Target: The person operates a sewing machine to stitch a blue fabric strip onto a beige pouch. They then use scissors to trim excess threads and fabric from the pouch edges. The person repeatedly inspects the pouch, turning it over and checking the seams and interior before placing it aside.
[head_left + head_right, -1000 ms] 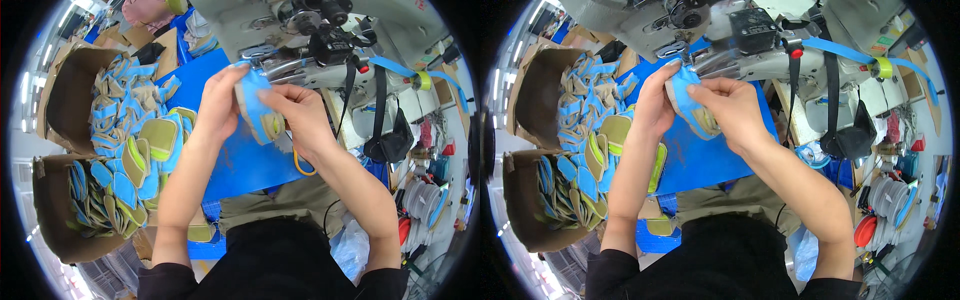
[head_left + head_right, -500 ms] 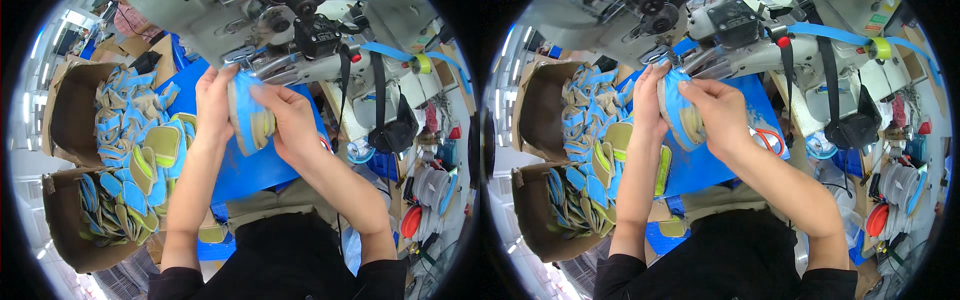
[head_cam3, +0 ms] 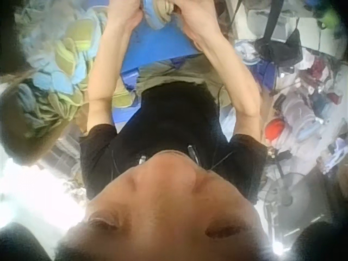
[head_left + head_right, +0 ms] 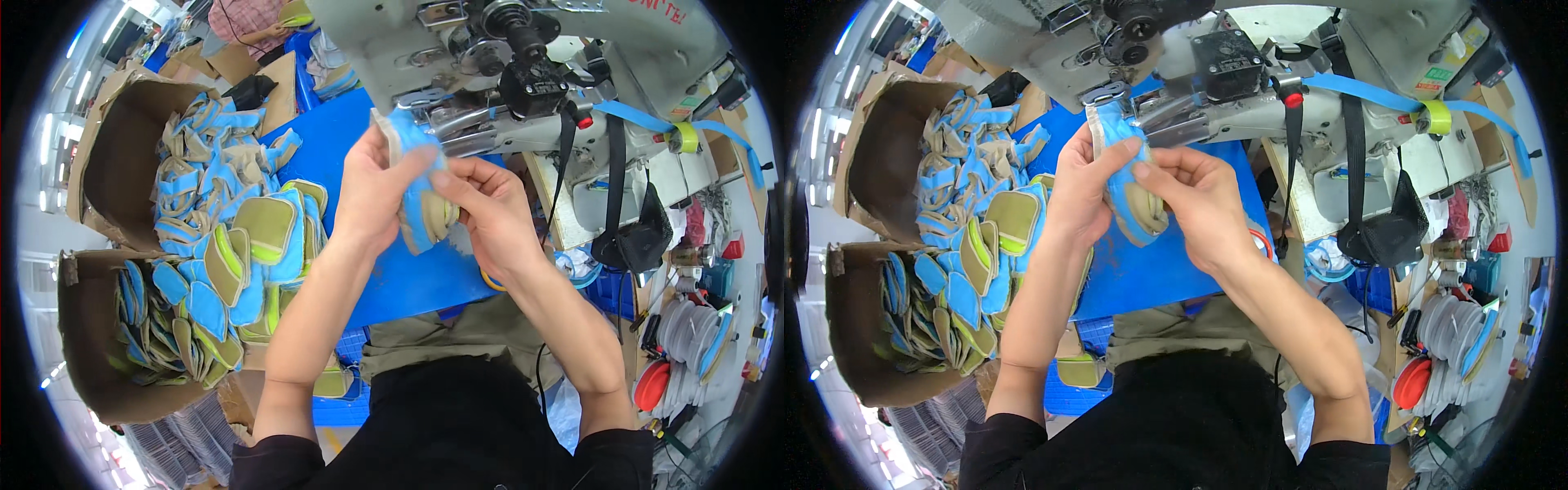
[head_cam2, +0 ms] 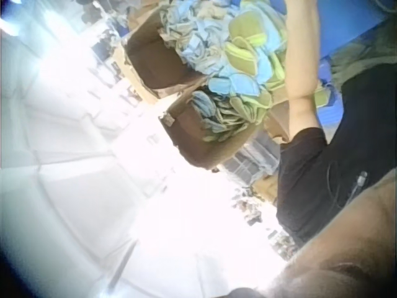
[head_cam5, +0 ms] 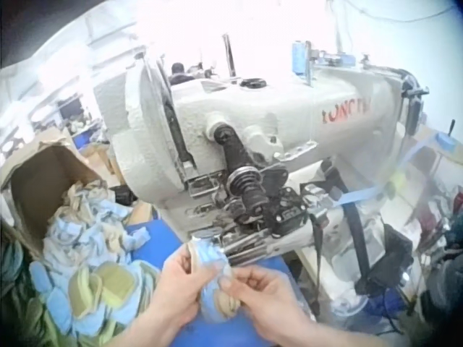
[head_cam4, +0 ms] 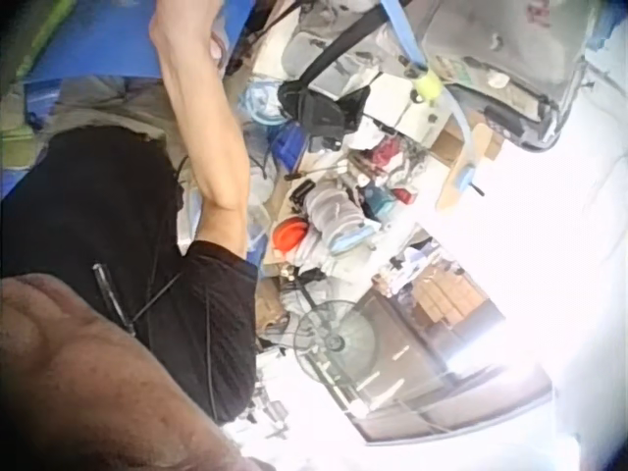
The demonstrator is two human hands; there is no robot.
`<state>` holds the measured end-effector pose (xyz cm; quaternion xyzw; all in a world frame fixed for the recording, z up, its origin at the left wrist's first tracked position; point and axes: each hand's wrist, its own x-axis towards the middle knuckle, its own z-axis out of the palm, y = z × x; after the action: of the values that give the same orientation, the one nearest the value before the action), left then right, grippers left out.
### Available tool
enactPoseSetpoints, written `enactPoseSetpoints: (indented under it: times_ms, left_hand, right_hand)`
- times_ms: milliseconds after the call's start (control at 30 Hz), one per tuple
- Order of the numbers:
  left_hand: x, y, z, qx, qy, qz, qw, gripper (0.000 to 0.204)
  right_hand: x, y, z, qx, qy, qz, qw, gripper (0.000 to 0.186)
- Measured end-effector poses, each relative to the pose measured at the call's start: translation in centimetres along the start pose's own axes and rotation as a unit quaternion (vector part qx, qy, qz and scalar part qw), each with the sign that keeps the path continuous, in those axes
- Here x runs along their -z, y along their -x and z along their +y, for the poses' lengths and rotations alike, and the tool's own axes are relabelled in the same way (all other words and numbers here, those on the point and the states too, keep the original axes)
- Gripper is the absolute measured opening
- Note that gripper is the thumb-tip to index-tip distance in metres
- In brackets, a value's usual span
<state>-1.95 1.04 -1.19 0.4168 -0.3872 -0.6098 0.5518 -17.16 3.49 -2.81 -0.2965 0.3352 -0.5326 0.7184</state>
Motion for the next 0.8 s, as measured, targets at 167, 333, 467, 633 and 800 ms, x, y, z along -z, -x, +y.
enactPoseSetpoints:
  times_ms: [167, 333, 467, 633, 800]
  left_hand:
    - [-0.6, 0.3, 0.4, 0.012, 0.001, 0.019, 1.0, 0.035]
    - [1.0, 3.9, -1.1, -0.002, -0.104, -0.026, 0.994, 0.03]
    - [0.6, 6.4, 0.4, 0.011, -0.096, -0.057, 0.994, 0.027]
    - [2.8, 10.9, -0.6, 0.11, 0.02, -0.077, 0.991, 0.033]
    - [4.5, 13.4, -2.4, 0.061, -0.226, -0.153, 0.96, 0.023]
  right_hand:
    - [0.0, -0.3, -0.6, -0.006, 0.003, -0.009, 1.0, 0.027]
    - [1.0, 1.4, 0.1, 0.085, 0.138, -0.011, 0.987, 0.033]
    - [1.6, 4.8, 2.8, 0.123, 0.138, 0.022, 0.982, 0.035]
    - [0.9, 8.6, 2.0, 0.079, 0.114, -0.071, 0.988, 0.026]
    - [1.8, 7.8, 2.7, -0.009, 0.059, -0.097, 0.993, 0.02]
